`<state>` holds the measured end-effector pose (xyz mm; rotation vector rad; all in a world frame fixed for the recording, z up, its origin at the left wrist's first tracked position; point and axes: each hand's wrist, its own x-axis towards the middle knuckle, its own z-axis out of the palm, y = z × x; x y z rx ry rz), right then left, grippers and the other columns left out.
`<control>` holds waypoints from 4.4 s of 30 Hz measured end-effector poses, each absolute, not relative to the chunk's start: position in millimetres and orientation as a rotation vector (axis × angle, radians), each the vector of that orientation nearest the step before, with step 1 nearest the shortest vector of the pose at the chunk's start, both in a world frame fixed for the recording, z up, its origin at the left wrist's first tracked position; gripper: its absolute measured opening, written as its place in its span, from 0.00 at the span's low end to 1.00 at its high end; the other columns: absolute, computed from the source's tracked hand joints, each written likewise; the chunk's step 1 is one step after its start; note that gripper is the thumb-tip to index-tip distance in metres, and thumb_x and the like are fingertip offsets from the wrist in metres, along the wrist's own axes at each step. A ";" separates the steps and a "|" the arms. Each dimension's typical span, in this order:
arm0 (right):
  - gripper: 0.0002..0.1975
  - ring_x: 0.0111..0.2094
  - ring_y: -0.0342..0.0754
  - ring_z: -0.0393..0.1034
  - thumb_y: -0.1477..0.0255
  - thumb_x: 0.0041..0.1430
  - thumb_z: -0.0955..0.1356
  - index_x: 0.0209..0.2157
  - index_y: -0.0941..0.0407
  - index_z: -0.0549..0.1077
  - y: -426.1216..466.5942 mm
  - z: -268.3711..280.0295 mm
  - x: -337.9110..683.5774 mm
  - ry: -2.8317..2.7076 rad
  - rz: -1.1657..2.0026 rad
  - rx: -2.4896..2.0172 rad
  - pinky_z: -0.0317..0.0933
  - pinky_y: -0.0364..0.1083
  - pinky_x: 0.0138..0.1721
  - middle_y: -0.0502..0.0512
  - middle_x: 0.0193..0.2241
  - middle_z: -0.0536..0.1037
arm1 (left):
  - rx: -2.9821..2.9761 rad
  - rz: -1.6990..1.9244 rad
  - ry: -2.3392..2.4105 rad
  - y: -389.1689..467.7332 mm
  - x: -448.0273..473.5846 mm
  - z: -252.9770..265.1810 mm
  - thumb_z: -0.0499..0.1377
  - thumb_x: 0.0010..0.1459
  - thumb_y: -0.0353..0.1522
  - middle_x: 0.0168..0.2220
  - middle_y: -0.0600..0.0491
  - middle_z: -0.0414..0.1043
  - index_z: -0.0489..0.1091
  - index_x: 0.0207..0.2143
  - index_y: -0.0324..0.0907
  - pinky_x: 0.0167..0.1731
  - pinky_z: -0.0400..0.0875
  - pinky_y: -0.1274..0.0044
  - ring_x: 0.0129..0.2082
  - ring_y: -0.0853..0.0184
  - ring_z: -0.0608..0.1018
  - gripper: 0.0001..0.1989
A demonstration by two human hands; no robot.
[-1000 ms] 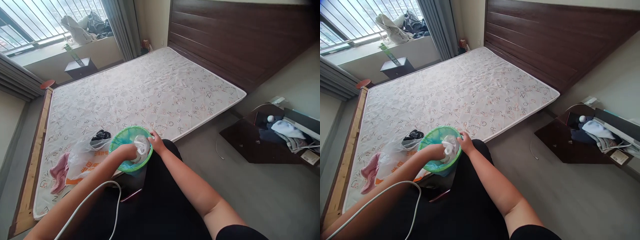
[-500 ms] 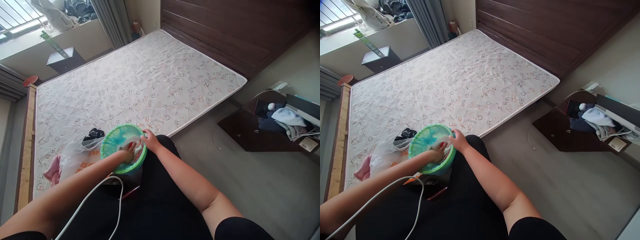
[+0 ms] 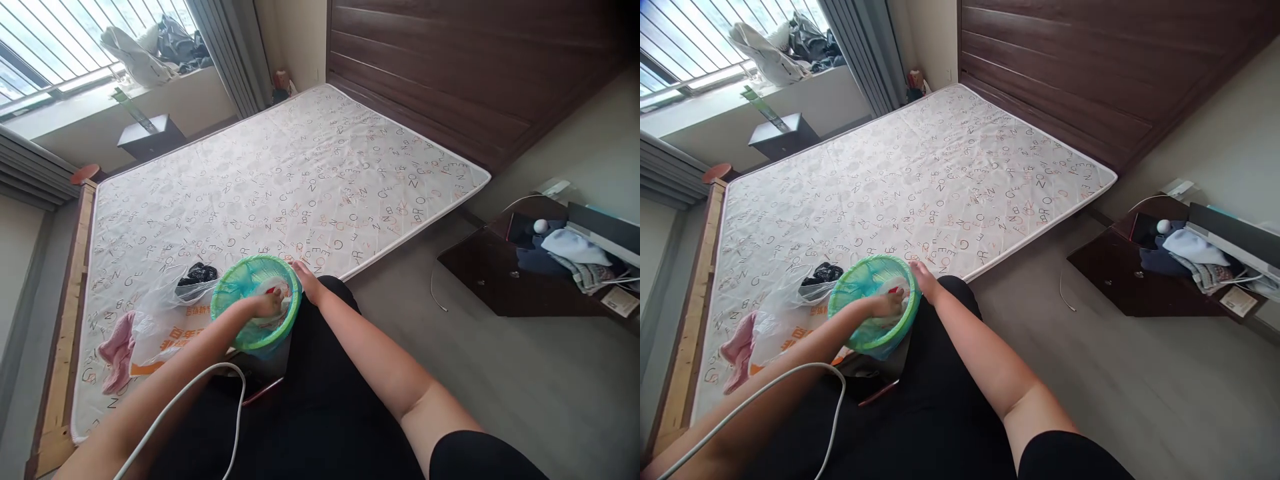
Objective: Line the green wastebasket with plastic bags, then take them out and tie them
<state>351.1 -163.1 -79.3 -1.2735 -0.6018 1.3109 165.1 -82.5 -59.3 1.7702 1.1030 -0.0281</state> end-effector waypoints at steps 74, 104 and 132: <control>0.11 0.32 0.47 0.75 0.74 0.50 0.72 0.38 0.57 0.75 -115.6 76.6 360.4 -1.128 0.811 -1.962 0.73 0.47 0.35 0.56 0.36 0.81 | 1.867 1.004 1.332 -216.9 65.8 -103.6 0.53 0.59 0.23 0.75 0.37 0.51 0.43 0.78 0.40 0.73 0.51 0.50 0.77 0.49 0.49 0.45; 0.25 0.13 0.33 0.53 0.61 0.58 0.76 0.56 0.36 0.73 -302.6 184.5 355.4 -1.263 1.292 -1.018 0.43 0.41 0.11 0.56 0.58 0.79 | 0.870 0.980 0.961 -184.4 81.1 -51.3 0.72 0.48 0.46 0.39 0.49 0.80 0.71 0.47 0.41 0.38 0.73 0.72 0.38 0.61 0.81 0.29; 0.09 0.39 0.46 0.76 0.63 0.59 0.70 0.40 0.51 0.71 -155.7 201.7 349.6 -0.998 0.589 -1.152 0.70 0.49 0.45 0.50 0.35 0.77 | 1.750 1.311 1.363 -57.5 25.4 205.6 0.60 0.63 0.38 0.52 0.41 0.79 0.73 0.38 0.39 0.61 0.66 0.60 0.54 0.55 0.78 0.10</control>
